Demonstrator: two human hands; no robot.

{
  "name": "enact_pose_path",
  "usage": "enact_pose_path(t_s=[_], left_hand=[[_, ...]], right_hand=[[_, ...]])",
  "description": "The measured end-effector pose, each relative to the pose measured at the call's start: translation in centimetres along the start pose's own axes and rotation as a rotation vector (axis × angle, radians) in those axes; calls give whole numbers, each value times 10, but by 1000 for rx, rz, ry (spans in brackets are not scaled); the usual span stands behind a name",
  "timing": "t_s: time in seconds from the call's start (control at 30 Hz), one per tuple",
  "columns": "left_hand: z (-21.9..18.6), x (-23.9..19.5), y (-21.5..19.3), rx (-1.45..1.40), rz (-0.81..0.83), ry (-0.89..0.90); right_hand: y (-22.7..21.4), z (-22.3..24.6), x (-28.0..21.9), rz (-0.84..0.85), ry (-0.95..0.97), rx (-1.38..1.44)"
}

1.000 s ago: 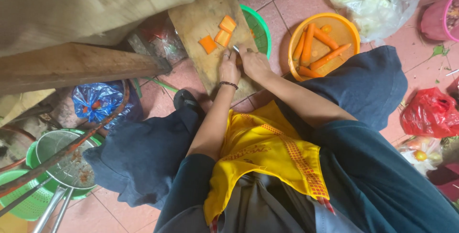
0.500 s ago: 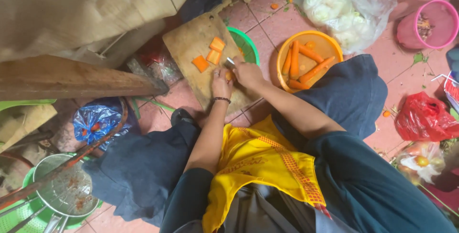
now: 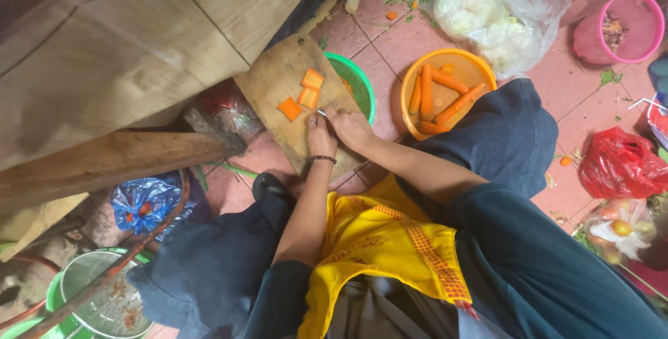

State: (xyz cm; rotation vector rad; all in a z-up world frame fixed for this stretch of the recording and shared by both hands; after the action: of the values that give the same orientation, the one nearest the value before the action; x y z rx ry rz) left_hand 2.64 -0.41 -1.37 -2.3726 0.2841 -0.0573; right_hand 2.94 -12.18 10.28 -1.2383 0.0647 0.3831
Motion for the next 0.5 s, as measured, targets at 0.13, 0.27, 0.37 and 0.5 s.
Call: enact_pose_path(t_s=[0.13, 0.27, 0.37, 0.5], left_hand=[[-20, -2, -22, -11, -45, 60], [-15, -15, -12, -164, -25, -55], [-20, -17, -13, -201, -58, -50], [-24, -15, -19, -215, -118, -4]], right_hand=[[5, -16, 10, -86, -54, 20], [-1, -30, 7, 33, 30, 114], [-9, -26, 5, 61, 34, 116], [-18, -12, 2, 48, -4, 84]])
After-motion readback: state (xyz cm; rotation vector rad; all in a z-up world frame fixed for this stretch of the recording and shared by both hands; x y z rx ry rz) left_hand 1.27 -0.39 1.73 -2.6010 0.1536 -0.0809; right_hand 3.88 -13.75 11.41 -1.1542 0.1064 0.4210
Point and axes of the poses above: each hand's wrist, its own x-axis towards the middle knuckle, its own y-axis out of the palm, z = x × y, the point moved 1 cm from there along x, towards the middle knuckle, and after that the axes turned 10 degrees about z, right-handed, at the moved point
